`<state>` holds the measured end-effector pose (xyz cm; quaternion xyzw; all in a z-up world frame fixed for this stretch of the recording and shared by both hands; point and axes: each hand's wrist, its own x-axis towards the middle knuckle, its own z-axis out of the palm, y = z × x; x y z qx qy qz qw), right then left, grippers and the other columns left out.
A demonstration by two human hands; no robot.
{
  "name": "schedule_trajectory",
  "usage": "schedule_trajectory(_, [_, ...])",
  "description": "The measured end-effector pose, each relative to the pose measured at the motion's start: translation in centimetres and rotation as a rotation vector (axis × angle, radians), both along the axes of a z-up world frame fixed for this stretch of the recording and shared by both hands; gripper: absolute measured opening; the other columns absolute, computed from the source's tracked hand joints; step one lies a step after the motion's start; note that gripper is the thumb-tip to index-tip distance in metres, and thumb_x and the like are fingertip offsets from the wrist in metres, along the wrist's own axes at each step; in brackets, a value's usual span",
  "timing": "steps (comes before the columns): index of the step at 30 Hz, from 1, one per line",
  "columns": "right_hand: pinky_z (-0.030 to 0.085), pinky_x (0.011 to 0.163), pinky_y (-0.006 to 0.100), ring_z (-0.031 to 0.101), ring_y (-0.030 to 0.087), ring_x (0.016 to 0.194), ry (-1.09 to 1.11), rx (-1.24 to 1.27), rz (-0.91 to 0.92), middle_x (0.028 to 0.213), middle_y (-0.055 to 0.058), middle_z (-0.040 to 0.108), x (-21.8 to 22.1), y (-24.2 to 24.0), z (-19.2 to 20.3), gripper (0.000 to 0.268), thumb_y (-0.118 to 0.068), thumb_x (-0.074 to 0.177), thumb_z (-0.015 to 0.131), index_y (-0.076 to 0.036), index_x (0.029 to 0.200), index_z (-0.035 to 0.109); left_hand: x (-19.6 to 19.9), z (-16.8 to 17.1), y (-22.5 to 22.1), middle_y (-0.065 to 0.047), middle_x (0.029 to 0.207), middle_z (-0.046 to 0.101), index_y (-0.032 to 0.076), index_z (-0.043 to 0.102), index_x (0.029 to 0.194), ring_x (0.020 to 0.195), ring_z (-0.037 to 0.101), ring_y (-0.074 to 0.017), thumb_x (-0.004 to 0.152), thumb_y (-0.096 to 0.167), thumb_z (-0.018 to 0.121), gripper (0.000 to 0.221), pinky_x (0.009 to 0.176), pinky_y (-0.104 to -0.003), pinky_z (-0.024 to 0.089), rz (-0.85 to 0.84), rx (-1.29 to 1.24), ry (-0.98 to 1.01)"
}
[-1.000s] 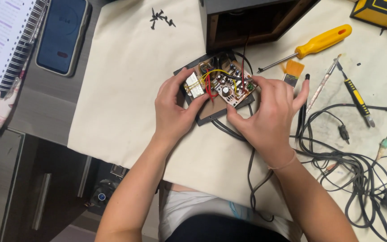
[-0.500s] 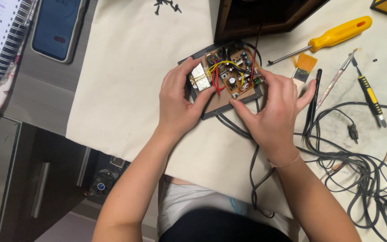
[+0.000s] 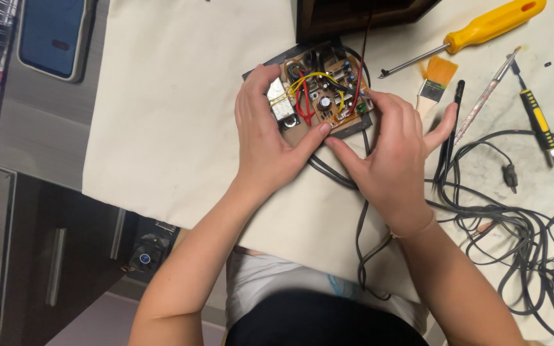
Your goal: Cleaning a circuit board with a brush and inspecting electronic components on a repair bench.
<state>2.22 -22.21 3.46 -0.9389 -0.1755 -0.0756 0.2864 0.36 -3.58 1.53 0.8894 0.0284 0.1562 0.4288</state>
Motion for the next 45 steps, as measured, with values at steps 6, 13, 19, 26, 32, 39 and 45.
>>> schedule_trajectory(6, [0.002,0.121,0.062,0.063,0.031,0.121,0.041,0.072,0.07,0.126,0.012,0.066,0.8,-1.2,-0.9,0.062,-0.05,0.097,0.073,0.0,0.13,0.056,-0.1,0.3,-0.6,-0.022,0.171,0.014,0.016,0.034,0.145,0.164,0.003,-0.0461,0.091,0.041,0.079,0.075,0.133,-0.059,0.012,0.012,-0.114,0.132])
schedule_trajectory(13, [0.012,0.123,0.06,0.068,0.019,0.097,0.131,0.284,0.035,0.115,0.003,0.07,1.8,-1.7,-1.1,0.017,-0.017,0.104,0.068,-0.006,0.118,0.065,-0.1,0.4,-0.9,-0.02,0.163,0.032,0.016,0.033,0.144,0.163,0.01,-0.0449,0.089,0.041,0.079,0.076,0.131,-0.059,0.018,0.025,-0.112,0.087])
schedule_trajectory(19, [0.013,0.126,0.059,0.064,0.011,0.08,0.147,0.345,-0.015,0.105,0.0,0.067,2.0,-1.4,-1.0,0.016,-0.016,0.102,0.072,-0.007,0.111,0.062,-0.1,0.5,-1.0,-0.022,0.166,0.03,0.017,0.033,0.145,0.163,0.009,-0.0437,0.087,0.041,0.083,0.08,0.13,-0.058,0.019,0.044,-0.122,0.1])
schedule_trajectory(26, [0.014,0.123,0.054,0.059,0.016,0.086,0.059,0.2,0.094,0.095,0.002,0.062,2.5,-1.9,-2.1,0.032,-0.016,0.107,0.066,-0.004,0.138,0.066,0.0,0.4,-1.0,-0.021,0.165,0.031,0.015,0.034,0.145,0.162,0.011,-0.045,0.082,0.05,0.085,0.088,0.13,-0.059,0.021,0.049,-0.08,0.092])
schedule_trajectory(32, [0.015,0.123,0.052,0.059,0.018,0.085,0.046,0.188,0.104,0.089,0.003,0.059,2.4,-2.0,-2.2,0.032,-0.016,0.106,0.066,-0.002,0.135,0.07,-0.1,0.8,-1.1,-0.02,0.167,0.029,0.016,0.034,0.142,0.163,0.01,-0.0447,0.082,0.047,0.084,0.084,0.128,-0.059,0.021,0.047,-0.071,0.108])
schedule_trajectory(39, [0.021,0.125,0.062,0.064,0.02,0.082,-0.005,0.243,0.064,0.096,0.008,0.071,1.5,-1.9,-2.1,0.032,-0.017,0.099,0.079,0.001,0.124,0.071,-0.2,0.7,-1.2,-0.021,0.167,0.03,0.017,0.033,0.143,0.163,0.011,-0.0428,0.085,0.041,0.08,0.078,0.127,-0.058,0.021,0.057,-0.086,0.109])
schedule_trajectory(45, [0.017,0.124,0.063,0.059,0.024,0.088,0.013,0.176,0.114,0.089,0.005,0.058,1.4,-1.8,-2.3,0.061,-0.045,0.09,0.085,0.0,0.127,0.067,-0.1,0.6,-0.3,-0.018,0.168,0.032,0.012,0.036,0.145,0.162,0.011,-0.0443,0.094,0.036,0.066,0.064,0.13,-0.06,0.017,0.002,-0.107,0.088])
